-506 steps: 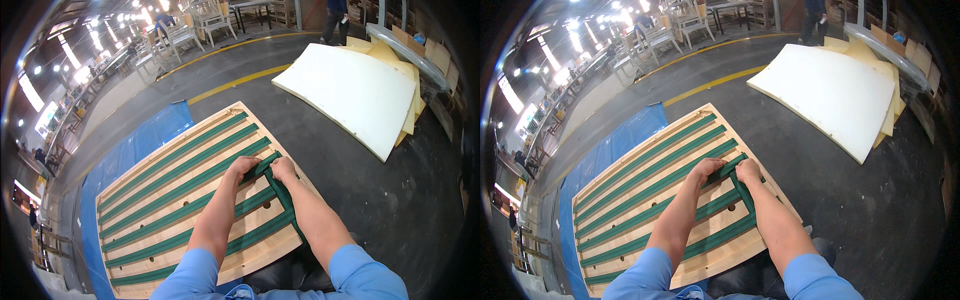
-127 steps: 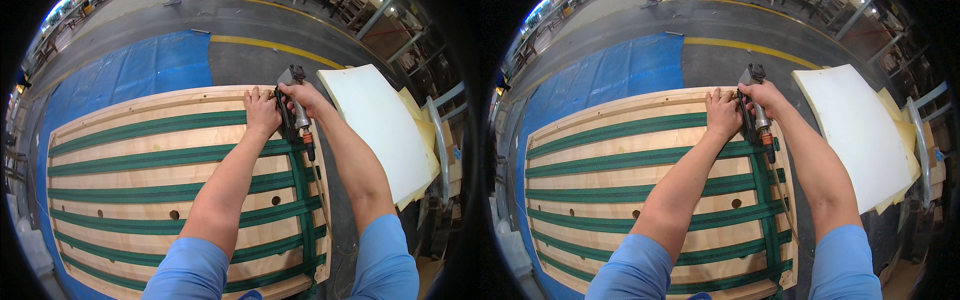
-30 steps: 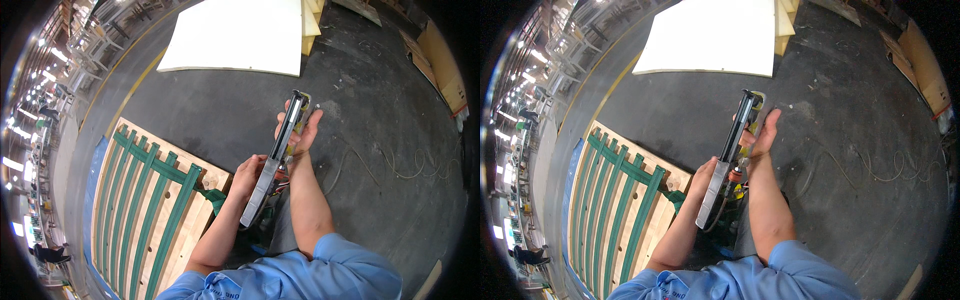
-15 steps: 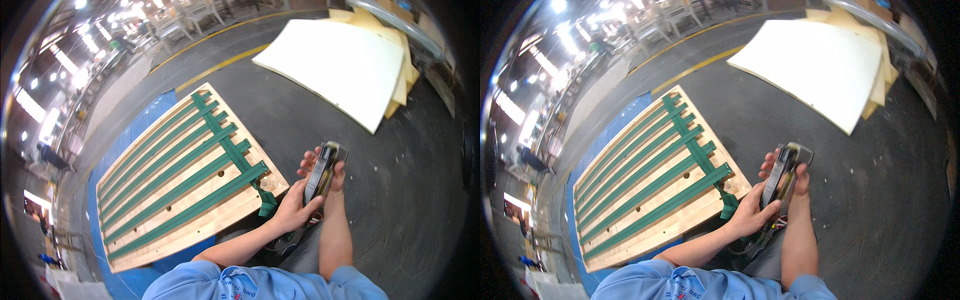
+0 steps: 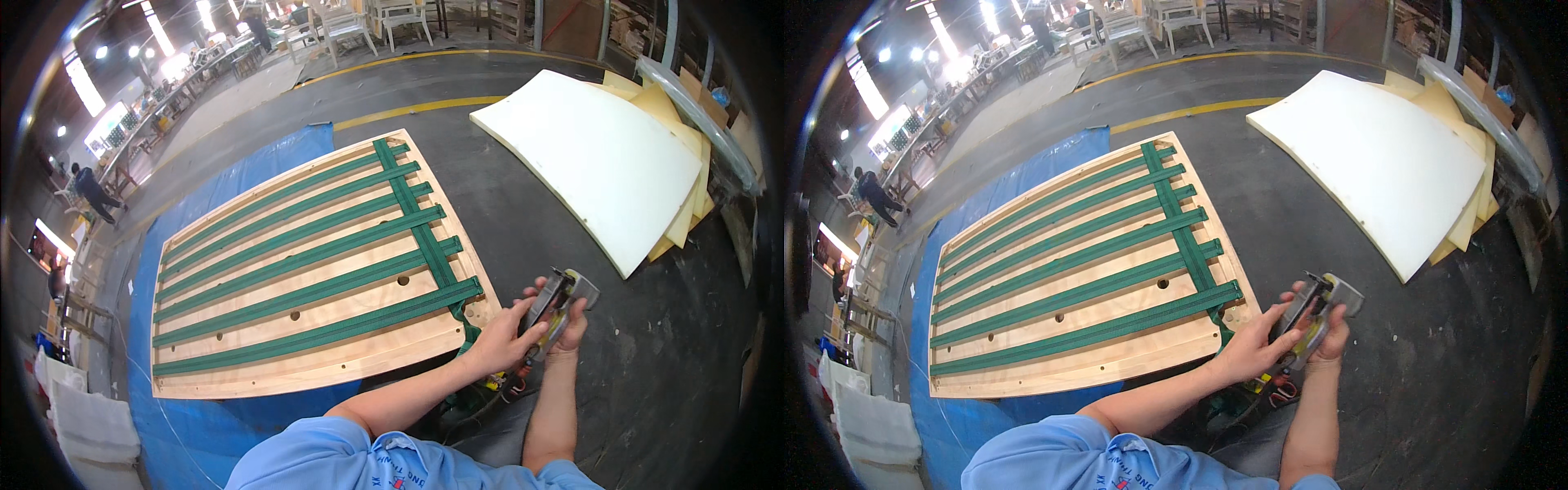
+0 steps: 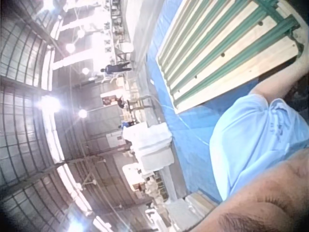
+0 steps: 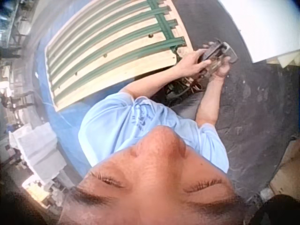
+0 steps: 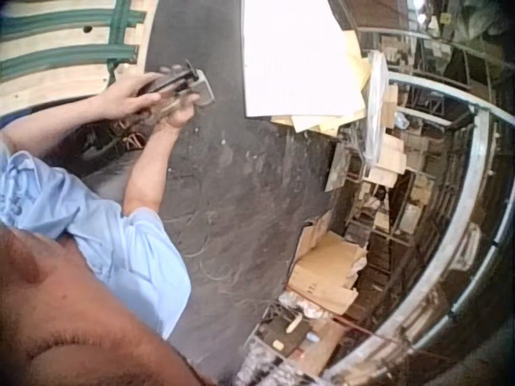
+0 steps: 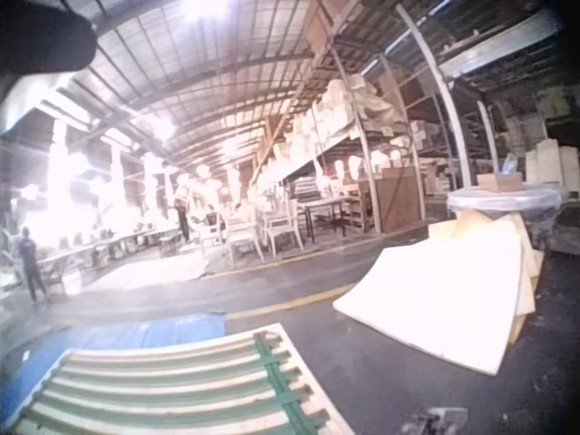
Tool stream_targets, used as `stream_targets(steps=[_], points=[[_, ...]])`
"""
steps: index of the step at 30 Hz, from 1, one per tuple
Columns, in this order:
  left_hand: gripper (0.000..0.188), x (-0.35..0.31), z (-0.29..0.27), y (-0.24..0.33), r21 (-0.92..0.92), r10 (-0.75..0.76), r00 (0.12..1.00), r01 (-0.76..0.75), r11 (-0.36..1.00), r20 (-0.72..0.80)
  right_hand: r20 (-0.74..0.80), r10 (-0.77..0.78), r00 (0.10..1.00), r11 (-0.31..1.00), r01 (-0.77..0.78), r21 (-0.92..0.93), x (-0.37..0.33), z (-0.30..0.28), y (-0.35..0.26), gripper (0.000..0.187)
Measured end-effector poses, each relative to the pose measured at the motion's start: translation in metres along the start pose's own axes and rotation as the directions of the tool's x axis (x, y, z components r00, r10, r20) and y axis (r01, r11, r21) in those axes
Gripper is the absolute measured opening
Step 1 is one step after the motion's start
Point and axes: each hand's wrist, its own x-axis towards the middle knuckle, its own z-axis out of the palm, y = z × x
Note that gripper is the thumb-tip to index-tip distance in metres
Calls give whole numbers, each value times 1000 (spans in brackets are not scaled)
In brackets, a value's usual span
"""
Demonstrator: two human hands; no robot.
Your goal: The person attaches green straps to a wooden board using a staple gun. They position the straps, staple them in place, and adjust them as needed.
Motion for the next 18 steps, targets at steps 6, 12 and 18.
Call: stream_targets(steps=[6,12,18], points=[[53,-51,-42,-50,459,337,931,-239,855,-142,-387,-100,917,858,-118,-501,-16,-28,-105,48],[62,-85,-34,-70,664,308,935,-117,739,-177,-721,-110,685,574,-548,-609,14,-100,-123,37],[53,-87,-32,-75,781,267,963,-134,609,-43,-785,45,617,281,-762,-583,34,-187,-56,46]])
